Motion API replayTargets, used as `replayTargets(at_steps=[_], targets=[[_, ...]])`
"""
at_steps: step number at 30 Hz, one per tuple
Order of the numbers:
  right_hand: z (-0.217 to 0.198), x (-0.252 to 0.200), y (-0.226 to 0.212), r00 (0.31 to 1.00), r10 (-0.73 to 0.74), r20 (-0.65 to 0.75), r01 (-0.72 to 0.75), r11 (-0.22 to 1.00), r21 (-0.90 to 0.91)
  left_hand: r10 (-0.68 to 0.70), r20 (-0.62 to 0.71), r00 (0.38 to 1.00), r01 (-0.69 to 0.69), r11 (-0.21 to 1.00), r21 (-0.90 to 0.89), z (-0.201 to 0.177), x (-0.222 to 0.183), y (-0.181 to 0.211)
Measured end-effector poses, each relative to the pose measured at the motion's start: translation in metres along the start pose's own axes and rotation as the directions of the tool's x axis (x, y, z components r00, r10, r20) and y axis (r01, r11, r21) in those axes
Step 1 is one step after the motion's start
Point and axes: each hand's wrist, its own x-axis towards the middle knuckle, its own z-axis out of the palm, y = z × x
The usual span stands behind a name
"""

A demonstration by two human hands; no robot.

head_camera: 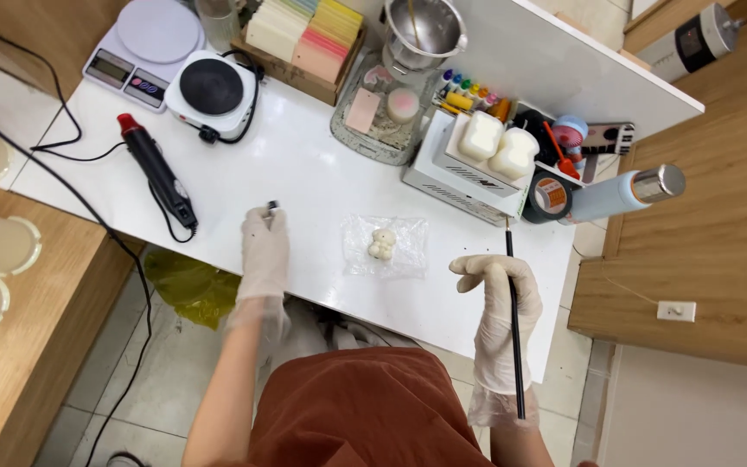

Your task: The recorder uses a fine-tip paintbrush and black liquid to paint eyes and other details onto a teddy-bear-shaped white candle.

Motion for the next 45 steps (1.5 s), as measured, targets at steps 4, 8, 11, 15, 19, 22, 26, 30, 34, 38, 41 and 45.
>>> replayTargets(at_steps=[4, 8, 11, 15, 19, 22, 26, 30, 34, 38, 41, 45], targets=[[0.008, 0.003, -0.013, 0.999, -0.024, -0.049, 0.024, 1.0, -0.007, 0.107, 0.308, 0.945, -0.071, 0.99, -0.125, -0.024, -0.078, 0.147], [0.002, 0.004, -0.022, 0.996, -0.08, -0.044, 0.08, 0.997, 0.006, 0.814, 0.209, 0.542, -0.767, 0.581, -0.272, -0.03, -0.127, 0.199], [-0.012, 0.005, -0.028, 0.992, -0.096, -0.085, 0.096, 0.995, -0.013, 0.922, 0.214, 0.323, -0.928, 0.353, -0.121, -0.036, -0.151, 0.224], [-0.022, 0.007, -0.04, 0.996, -0.089, 0.03, 0.093, 0.979, -0.18, 0.923, 0.301, 0.241, -0.965, 0.262, -0.031, -0.039, -0.165, 0.235], [-0.019, 0.0, -0.032, 1.0, -0.021, 0.01, 0.023, 0.98, -0.197, 0.929, 0.299, 0.22, -0.973, 0.233, -0.007, -0.031, -0.172, 0.23], [-0.018, 0.001, -0.026, 0.998, 0.046, -0.048, -0.052, 0.987, -0.15, 0.922, 0.324, 0.214, -0.963, 0.143, 0.228, -0.023, -0.17, 0.224], [-0.015, 0.003, -0.032, 0.993, 0.051, -0.103, -0.083, 0.938, -0.337, 0.846, 0.453, 0.282, -0.938, 0.143, 0.315, -0.004, -0.163, 0.201], [-0.02, 0.01, -0.033, 0.979, -0.202, 0.027, 0.191, 0.865, -0.464, 0.767, 0.52, 0.375, -0.917, 0.391, 0.084, 0.006, -0.158, 0.189], [-0.03, 0.014, -0.025, 0.97, -0.221, 0.099, 0.241, 0.842, -0.483, 0.526, 0.697, 0.488, -0.819, 0.552, 0.157, -0.007, -0.168, 0.205], [-0.045, 0.018, -0.023, 0.901, -0.317, 0.295, 0.426, 0.768, -0.479, 0.647, 0.717, 0.26, -0.742, 0.609, -0.282, -0.018, -0.166, 0.194], [-0.049, 0.016, -0.034, 0.828, -0.375, 0.416, 0.526, 0.777, -0.346, 0.432, 0.897, 0.095, -0.144, 0.897, -0.417, -0.027, -0.156, 0.194], [-0.049, 0.018, -0.044, 0.793, -0.379, 0.477, 0.501, 0.852, -0.156, 0.15, 0.977, 0.154, 0.396, 0.896, -0.2, -0.034, -0.163, 0.214]])
